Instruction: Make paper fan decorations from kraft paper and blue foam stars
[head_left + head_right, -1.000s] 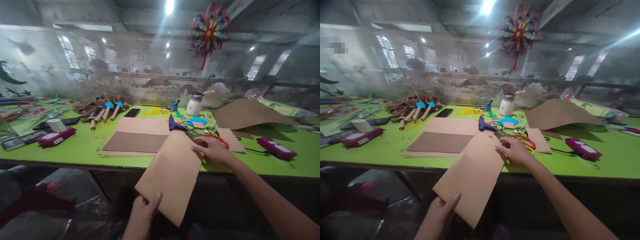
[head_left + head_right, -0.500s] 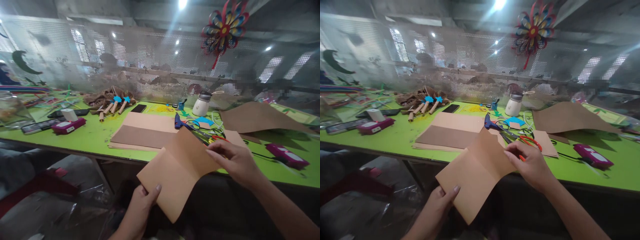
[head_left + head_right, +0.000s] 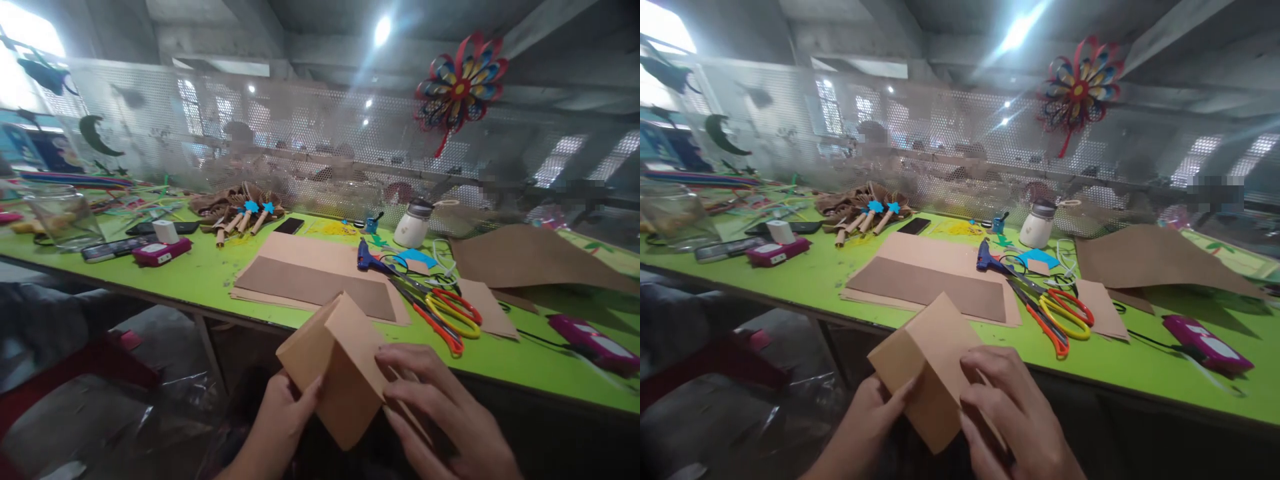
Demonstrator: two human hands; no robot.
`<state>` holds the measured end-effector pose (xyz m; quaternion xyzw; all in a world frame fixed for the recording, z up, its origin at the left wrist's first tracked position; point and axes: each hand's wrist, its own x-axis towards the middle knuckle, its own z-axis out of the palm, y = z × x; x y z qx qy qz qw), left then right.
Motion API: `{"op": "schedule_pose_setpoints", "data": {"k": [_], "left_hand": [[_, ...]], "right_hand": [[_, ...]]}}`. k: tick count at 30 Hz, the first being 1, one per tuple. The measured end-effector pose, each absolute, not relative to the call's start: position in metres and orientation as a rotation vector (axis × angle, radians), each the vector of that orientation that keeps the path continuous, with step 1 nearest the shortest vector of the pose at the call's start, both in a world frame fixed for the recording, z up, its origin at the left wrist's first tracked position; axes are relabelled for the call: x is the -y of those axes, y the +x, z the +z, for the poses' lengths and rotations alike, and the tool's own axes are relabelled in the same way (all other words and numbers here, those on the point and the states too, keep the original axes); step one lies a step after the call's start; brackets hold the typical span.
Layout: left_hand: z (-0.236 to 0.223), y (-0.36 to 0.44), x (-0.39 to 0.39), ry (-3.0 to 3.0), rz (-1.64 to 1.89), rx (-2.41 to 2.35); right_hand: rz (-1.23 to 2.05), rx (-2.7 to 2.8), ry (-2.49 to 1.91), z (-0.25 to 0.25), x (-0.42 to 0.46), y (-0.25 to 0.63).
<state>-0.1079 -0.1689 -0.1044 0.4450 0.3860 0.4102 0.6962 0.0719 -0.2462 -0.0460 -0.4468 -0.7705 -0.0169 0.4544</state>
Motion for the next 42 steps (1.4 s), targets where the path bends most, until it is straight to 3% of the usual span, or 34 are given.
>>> {"op": "schedule_pose_setpoints", "data": {"k": [5,10,13,21,31,42], "left_hand": [[-0.096,-0.111,0.168,1.011,1.014,-0.906],[-0.093,-0.107,0.174,0.968,1.02,-0.876],[-0.095,-0.106,0.177,0.981,1.031,-0.876],[-0.099,-0.106,0.17,1.093,0.933,-0.807],[-0.089,-0.093,0.176,0.96,0.981,-0.762],[-0.098,-0.089,0.176,0.972,1.224,-0.75]], "right_hand": [[0.353,1.576,-1.276,-0.054,0.249,0.086],[0.128,1.614,-1.299,-0.051,0.238,0.084],[0.16,1.676,-1.283,-0.049,0.234,0.087],[0.775,1.534,-1.277,-0.079,0.233,0.098],[0.418,1.364,-1.433,-0.105,0.213,0.068],[0.365,1.305,-1.412,-0.117,0.209,0.043]]}}
